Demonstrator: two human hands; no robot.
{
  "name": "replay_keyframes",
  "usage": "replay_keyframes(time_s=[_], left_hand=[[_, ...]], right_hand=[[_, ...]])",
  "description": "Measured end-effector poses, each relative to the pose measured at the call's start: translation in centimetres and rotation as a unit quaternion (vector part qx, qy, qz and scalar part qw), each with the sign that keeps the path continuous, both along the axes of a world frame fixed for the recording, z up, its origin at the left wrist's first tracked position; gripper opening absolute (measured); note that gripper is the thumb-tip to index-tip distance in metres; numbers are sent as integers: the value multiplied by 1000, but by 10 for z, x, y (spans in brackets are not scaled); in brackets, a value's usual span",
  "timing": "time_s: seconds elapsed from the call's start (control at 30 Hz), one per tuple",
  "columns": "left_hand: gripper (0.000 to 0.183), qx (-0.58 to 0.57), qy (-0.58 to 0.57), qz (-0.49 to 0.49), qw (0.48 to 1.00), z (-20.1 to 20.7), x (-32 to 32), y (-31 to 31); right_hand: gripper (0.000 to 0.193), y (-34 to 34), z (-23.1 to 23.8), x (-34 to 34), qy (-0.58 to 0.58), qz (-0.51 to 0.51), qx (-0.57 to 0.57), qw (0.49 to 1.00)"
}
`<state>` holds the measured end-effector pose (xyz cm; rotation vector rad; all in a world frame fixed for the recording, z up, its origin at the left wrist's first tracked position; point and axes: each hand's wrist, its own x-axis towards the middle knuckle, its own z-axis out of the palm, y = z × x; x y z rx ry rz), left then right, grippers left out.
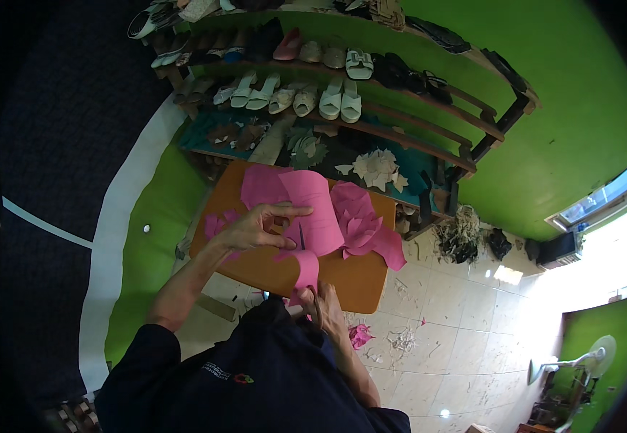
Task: Cutting pink fabric into specific shapes using scissors on a workbench.
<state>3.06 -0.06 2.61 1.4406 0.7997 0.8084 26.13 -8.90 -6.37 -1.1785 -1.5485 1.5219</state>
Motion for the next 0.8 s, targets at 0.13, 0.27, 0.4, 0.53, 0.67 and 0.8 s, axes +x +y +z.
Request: replay_keyframes(time_s=[0.13,0.27,0.4,0.53,0.67,0.8], left_hand=[[77,41,42,-11,998,8,-4,3],[78,43,59,-23,997,10,-4,2],[78,48,62,-27,997,8,-2,1],[79,36,62,-28,997,6,-3,-1],[79,25,43,-15,999,8,-2,-3],[79,36,14,7,999,8,-2,-5]], right_hand=[[81,1,6,0,-16,12,57,998],[82,2,25,-4,-20,3,66,998],[84,2,23,-5,-29,-5,58,998],[88,0,26,-4,-30,-6,42,999],[92,-1,11,-6,-35,-24,55,998],[92,-1,11,-6,-49,-16,14,999]])
